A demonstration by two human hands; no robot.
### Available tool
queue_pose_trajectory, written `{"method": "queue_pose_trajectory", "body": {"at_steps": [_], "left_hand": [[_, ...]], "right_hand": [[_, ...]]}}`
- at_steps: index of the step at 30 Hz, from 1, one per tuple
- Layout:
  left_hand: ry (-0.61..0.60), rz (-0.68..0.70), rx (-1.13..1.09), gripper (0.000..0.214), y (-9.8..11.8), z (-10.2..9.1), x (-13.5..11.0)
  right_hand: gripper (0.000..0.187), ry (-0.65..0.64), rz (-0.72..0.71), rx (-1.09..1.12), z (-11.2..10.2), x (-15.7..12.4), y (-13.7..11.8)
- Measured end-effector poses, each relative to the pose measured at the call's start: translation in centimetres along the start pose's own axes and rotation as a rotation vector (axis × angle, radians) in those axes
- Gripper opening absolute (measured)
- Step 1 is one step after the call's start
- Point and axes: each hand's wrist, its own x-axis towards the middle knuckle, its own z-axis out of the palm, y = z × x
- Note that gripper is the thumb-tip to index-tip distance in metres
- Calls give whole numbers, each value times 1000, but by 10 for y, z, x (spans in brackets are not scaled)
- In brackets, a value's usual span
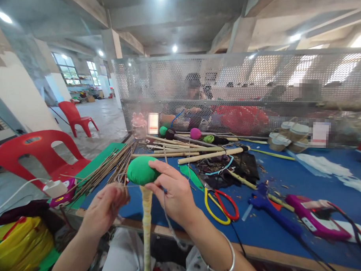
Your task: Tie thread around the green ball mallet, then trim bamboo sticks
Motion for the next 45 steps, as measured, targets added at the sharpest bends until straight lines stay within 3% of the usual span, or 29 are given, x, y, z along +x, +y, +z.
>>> {"method": "queue_pose_trajectory", "body": {"at_steps": [2, 4, 11, 13, 18, 20, 22, 25, 29, 34, 37, 39, 41, 42, 44, 45], "left_hand": [[85, -28, -305, 43, -1, -1, -1], [142, -79, -469, 42, -3, 2, -1], [271, -223, -666, 42, -16, 8, -1], [298, -233, -744, 39, -14, 7, 4], [277, -280, -1140, 38, 1, 11, 20], [282, -270, -1220, 37, 5, 12, 24], [278, -266, -1239, 38, 7, 13, 28], [222, -276, -1199, 39, 9, 10, 33], [192, -329, -1073, 39, 12, 5, 42], [204, -362, -997, 38, 12, 4, 45], [104, -364, -921, 38, 3, -5, 40], [28, -367, -749, 34, -4, -17, 37], [123, -271, -474, 26, -7, -31, 35], [231, -171, -316, 25, -6, -36, 35], [398, 78, -3, 34, 0, -38, 37], [403, 193, 140, 39, 5, -34, 38]], "right_hand": [[14, 16, 30, -19, 0, -8, 6], [16, 60, 78, -36, 2, -18, 11], [23, 137, 354, 76, 5, -40, 14], [25, 102, 475, 298, 4, -39, 12], [36, -45, 773, 1205, 9, -30, 6], [38, -123, 783, 1364, 13, -24, 6], [39, -141, 720, 1340, 13, -18, 8], [41, -130, 627, 1167, 9, -8, 12], [44, -198, 646, 987, 3, -1, 20], [45, -212, 683, 982, 6, -2, 26], [42, -171, 622, 985, -1, -9, 20], [34, -260, 574, 970, -13, -20, 13], [23, -390, 575, 983, -24, -36, 7], [29, -384, 601, 985, -27, -44, 5], [37, -235, 689, 912, -23, -62, 2], [34, -165, 741, 839, -16, -70, 0]]}}
